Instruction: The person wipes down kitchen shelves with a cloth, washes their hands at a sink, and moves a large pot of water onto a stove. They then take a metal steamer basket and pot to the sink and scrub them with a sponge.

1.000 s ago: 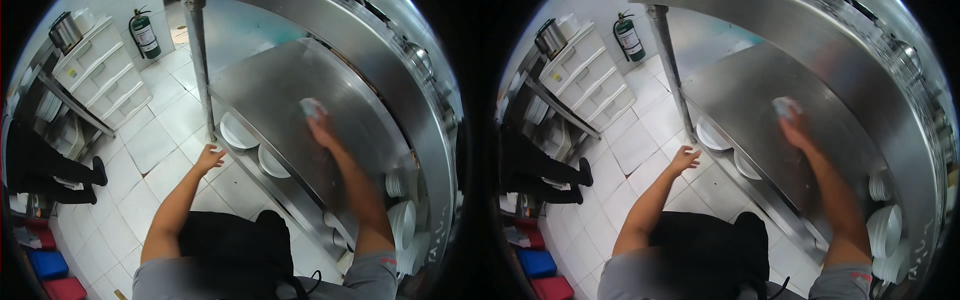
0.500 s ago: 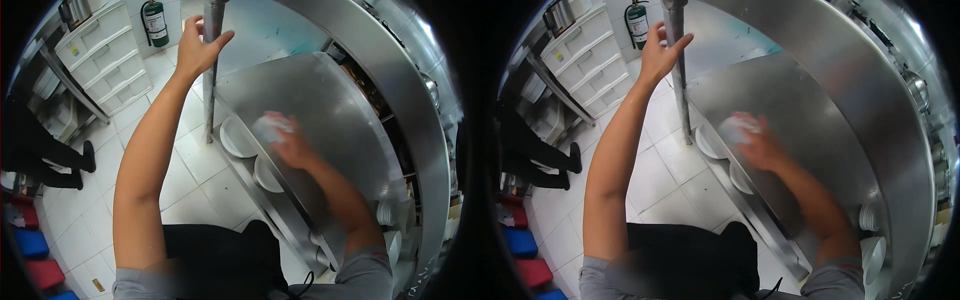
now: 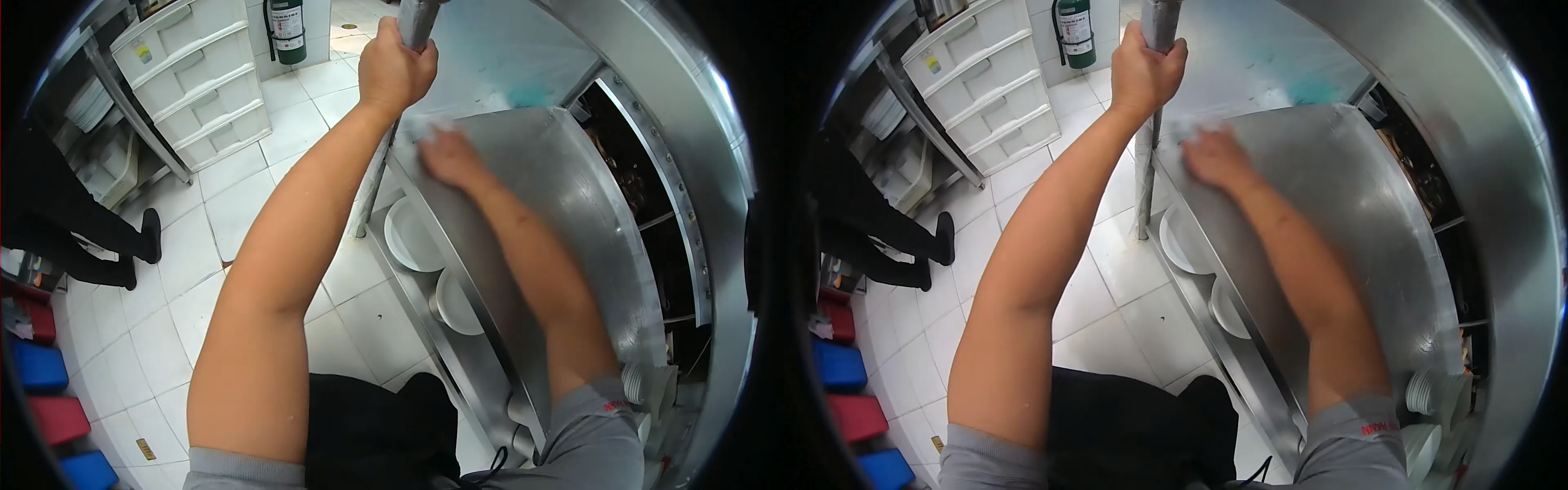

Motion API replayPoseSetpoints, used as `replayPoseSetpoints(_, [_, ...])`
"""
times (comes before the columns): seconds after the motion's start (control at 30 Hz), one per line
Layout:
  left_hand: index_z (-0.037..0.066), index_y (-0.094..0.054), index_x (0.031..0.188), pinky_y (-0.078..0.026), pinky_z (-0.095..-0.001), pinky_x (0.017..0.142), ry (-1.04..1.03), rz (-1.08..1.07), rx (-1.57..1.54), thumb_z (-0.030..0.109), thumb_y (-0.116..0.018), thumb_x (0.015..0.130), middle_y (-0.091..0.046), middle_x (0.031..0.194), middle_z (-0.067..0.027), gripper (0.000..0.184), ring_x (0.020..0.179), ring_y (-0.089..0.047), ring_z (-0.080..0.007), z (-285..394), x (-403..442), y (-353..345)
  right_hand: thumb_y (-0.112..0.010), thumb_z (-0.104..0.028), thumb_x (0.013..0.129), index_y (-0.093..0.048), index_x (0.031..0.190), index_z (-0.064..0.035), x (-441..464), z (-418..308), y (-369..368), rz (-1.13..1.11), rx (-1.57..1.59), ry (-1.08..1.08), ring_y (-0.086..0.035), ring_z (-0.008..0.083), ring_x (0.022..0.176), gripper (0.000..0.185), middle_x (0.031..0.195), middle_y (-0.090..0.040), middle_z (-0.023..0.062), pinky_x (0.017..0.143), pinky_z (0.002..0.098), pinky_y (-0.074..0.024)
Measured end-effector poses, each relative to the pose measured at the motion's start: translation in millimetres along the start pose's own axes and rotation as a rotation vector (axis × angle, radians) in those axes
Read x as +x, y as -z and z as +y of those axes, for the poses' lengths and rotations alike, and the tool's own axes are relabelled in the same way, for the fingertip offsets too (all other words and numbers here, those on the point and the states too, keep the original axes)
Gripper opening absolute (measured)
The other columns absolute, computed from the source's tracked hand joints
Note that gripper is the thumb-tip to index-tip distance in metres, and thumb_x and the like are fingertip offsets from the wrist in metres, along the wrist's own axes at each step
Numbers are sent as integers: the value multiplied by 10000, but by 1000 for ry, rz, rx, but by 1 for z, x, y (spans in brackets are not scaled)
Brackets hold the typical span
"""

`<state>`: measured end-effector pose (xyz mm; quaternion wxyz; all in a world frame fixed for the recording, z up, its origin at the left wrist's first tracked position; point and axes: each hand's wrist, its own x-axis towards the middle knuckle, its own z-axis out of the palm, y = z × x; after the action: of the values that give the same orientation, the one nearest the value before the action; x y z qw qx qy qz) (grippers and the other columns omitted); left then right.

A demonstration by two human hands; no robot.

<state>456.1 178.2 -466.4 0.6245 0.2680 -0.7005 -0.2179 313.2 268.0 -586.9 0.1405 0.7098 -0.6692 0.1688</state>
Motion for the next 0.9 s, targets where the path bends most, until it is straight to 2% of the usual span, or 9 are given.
replayPoseSetpoints(0.07, [-17, -480, 920, -524, -496, 662, -8, 11, 16, 219, -686, 773, -651, 729, -235, 346, 702, -649, -437, -1, 0, 3, -498, -300, 923, -567, 1256, -19, -11, -53, 31, -52, -71, 108, -443, 413, 1284, 441, 1339, -524, 239, 1087, 449, -368])
replayPoseSetpoints(0.13, [-15, -477, 919, -524, -497, 659, -16, 6, 20, 215, -686, 771, -651, 728, -235, 344, 701, -650, -436, 1, -4, 0, -508, -287, 907, -579, 1251, -23, -27, -58, 46, -205, 130, -130, -441, 408, 1286, 439, 1352, -517, 234, 1091, 450, -364])
replayPoseSetpoints(0.27, [-11, -477, 930, -525, -502, 673, 38, 1, 75, 214, -685, 768, -651, 732, -236, 346, 707, -648, -439, 1, -2, 1, -513, -285, 893, -576, 1249, -21, -78, 10, 48, -62, 318, -59, -435, 398, 1295, 448, 1352, -520, 224, 1095, 448, -361])
replayPoseSetpoints(0.4, [1, -479, 950, -524, -505, 683, 17, 40, 85, 224, -679, 774, -652, 742, -243, 348, 718, -646, -447, 4, -3, 0, -514, -266, 886, -561, 1288, -44, -29, 0, 26, -176, 144, -403, -424, 376, 1314, 462, 1360, -532, 180, 1107, 458, -336])
replayPoseSetpoints(0.57, [7, -477, 945, -514, -507, 667, -18, -8, 90, 247, -698, 781, -647, 717, -231, 365, 711, -641, -450, -6, 0, 0, -570, -209, 859, -610, 1224, -74, -70, -115, 59, -310, -352, 262, -422, 383, 1320, 391, 1368, -547, 100, 1117, 477, -323])
replayPoseSetpoints(0.73, [14, -481, 932, -511, -494, 643, -65, 30, -26, 231, -707, 786, -641, 685, -217, 345, 686, -642, -441, -8, -2, -3, -583, -89, 821, -598, 1244, -40, -118, -83, 86, -169, 330, 55, -413, 379, 1327, 426, 1352, -548, 122, 1118, 471, -320])
replayPoseSetpoints(0.83, [14, -503, 943, -521, -458, 654, 25, -19, -40, 233, -708, 786, -652, 704, -216, 338, 686, -650, -426, 1, -4, 3, -532, -146, 869, -551, 1281, 2, -164, -6, 77, 129, 345, -199, -435, 394, 1297, 438, 1352, -520, 207, 1120, 459, -320])
replayPoseSetpoints(0.87, [20, -514, 953, -522, -447, 659, 43, -26, -55, 235, -706, 786, -654, 706, -212, 333, 688, -652, -421, 0, -4, 3, -502, -217, 933, -464, 1364, 4, -221, 92, 39, -32, -132, -450, -392, 416, 1334, 486, 1434, -424, 248, 1118, 449, -327])
replayPoseSetpoints(0.9, [20, -514, 953, -522, -447, 659, 43, -21, -57, 235, -706, 786, -654, 706, -212, 333, 688, -652, -421, 0, -4, 2, -403, -260, 952, -481, 1328, 44, -208, 97, 83, -8, -29, -650, -481, 460, 1202, 489, 1316, -513, 278, 1063, 494, -357])
